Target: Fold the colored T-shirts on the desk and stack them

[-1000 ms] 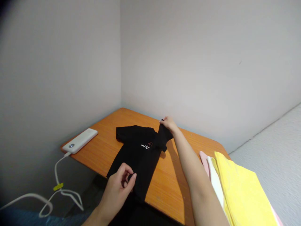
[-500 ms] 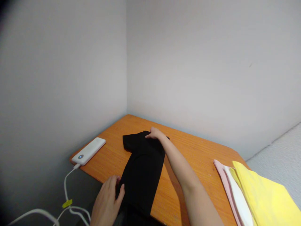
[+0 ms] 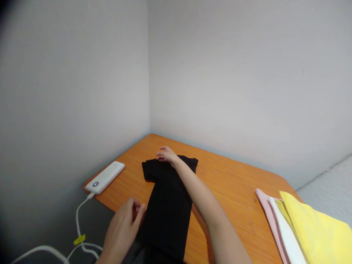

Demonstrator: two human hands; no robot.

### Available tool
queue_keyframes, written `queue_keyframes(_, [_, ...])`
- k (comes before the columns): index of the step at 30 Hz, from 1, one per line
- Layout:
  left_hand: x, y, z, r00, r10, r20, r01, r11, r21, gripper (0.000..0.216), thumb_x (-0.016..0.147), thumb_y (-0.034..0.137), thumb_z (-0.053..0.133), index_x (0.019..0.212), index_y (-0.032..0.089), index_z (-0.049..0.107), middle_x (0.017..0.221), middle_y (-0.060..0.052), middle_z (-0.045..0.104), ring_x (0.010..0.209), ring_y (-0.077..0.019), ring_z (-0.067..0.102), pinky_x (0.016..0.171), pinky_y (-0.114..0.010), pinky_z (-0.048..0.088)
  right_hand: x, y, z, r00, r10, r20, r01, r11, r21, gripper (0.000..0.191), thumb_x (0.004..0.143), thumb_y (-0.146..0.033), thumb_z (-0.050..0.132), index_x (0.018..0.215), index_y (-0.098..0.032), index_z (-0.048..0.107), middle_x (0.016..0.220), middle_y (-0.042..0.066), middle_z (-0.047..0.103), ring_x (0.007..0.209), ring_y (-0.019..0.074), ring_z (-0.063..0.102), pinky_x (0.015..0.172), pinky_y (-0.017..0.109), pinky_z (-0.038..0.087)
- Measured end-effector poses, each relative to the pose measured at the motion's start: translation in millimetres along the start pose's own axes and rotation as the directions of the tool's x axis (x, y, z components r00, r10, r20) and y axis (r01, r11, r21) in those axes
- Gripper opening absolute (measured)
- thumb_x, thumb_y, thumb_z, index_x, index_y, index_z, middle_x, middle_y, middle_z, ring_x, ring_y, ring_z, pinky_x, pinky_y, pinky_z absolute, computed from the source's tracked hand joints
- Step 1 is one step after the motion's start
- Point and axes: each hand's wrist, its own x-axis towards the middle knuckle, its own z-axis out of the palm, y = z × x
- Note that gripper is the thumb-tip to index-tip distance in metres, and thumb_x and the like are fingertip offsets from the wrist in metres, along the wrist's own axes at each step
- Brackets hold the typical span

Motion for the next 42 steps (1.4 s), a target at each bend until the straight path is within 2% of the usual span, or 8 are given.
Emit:
queue_keyframes(6, [94.8,3.7,2.4,0.983,-0.175,-0.047,0.182,0.949,0.257,0.049,0.1,0.046,0.025,0.104,0.011,0.059,0.101,-0.017,0.069,0.096,-0.0286,0.067,0.08,-0.035,0.048,-60.4,39.2,-2.5,0.966,-0.132,-0.224,0.069,0.96,-0.271,0.039,0.089,-0.016,0.049,0.127,-0.011,0.054,0.134,0.019,0.052,0.131,0.0281,0.044,0.112,0.047,0.029])
queue_keyframes(12, [183.8,1.0,30.6,0.931,-0.364,-0.018,0.349,0.877,0.331,0.06,0.094,0.053,0.038,0.108,0.001,0.064,0.107,-0.029,0.067,0.106,-0.0382,0.064,0.082,-0.041,0.05,-105.4,68.4,39.5,0.965,-0.197,-0.175,0.046,0.781,-0.623,0.071,0.094,-0.052,0.044,0.149,-0.007,0.035,0.16,0.017,0.01,0.147,0.0371,0.006,0.117,0.054,0.01])
queue_keyframes(20, [200.6,0.0,32.2,0.954,-0.286,0.087,0.245,0.915,0.32,0.04,0.094,0.035,0.042,0.108,0.005,0.063,0.114,-0.026,0.067,0.109,-0.0342,0.064,0.087,-0.039,0.049,-108.6,72.9,45.9,0.96,-0.209,-0.184,0.033,0.743,-0.669,0.076,0.097,-0.058,0.027,0.152,-0.005,0.028,0.159,0.015,0.0,0.147,0.0381,0.002,0.116,0.058,0.006])
queue_keyframes(25, [220.9,38.5,22.7,0.977,-0.186,0.102,0.156,0.957,0.246,0.044,0.092,0.034,0.044,0.119,0.0,0.052,0.114,-0.031,0.065,0.11,-0.0364,0.063,0.086,-0.042,0.048,-125.0,61.5,47.1,0.955,-0.136,-0.263,-0.063,0.776,-0.628,0.084,0.094,-0.063,0.032,0.152,-0.004,0.025,0.158,0.018,0.007,0.147,0.0364,0.0,0.117,0.055,0.003])
queue_keyframes(29, [223.7,71.7,34.8,0.964,0.056,0.26,-0.082,0.993,0.09,0.047,0.097,0.044,0.038,0.125,0.007,0.048,0.101,-0.018,0.073,0.094,-0.0234,0.07,0.081,-0.033,0.052,-159.5,54.9,53.6,0.989,-0.085,-0.12,-0.007,0.787,-0.617,0.089,0.089,-0.069,0.04,0.149,-0.004,0.034,0.155,0.023,0.019,0.146,0.0402,0.009,0.115,0.059,0.009])
queue_keyframes(34, [191.3,68.4,68.1,0.857,0.344,0.384,-0.362,0.932,-0.027,0.045,0.098,0.041,0.035,0.132,0.017,0.053,0.142,-0.013,0.054,0.133,-0.0205,0.047,0.11,-0.038,0.036,-168.0,57.9,1.3,0.988,-0.129,-0.081,0.069,0.855,-0.514,0.041,0.09,-0.05,0.052,0.106,-0.018,0.072,0.113,0.015,0.069,0.108,0.0313,0.062,0.091,0.039,0.046])
queue_keyframes(36, [173.2,60.2,82.4,0.824,0.381,0.419,-0.413,0.911,-0.015,0.052,0.094,0.045,0.042,0.137,0.018,0.05,0.155,-0.012,0.034,0.146,-0.0257,0.024,0.118,-0.048,0.02,-150.6,66.4,-38.6,0.959,-0.061,-0.278,-0.077,0.884,-0.461,0.032,0.094,-0.04,0.047,0.091,-0.018,0.071,0.091,0.011,0.072,0.089,0.0244,0.067,0.08,0.032,0.047])
queue_keyframes(42, [140.8,50.6,107.0,0.801,0.463,0.38,-0.562,0.801,0.208,0.066,0.094,0.056,0.037,0.149,0.019,0.036,0.162,-0.01,0.01,0.15,-0.0291,-0.001,0.119,-0.055,0.005,-83.2,111.1,-114.4,0.852,0.061,-0.521,-0.286,0.887,-0.364,0.032,0.095,-0.032,0.052,0.117,-0.01,0.059,0.112,0.018,0.065,0.105,0.0247,0.061,0.087,0.032,0.045])
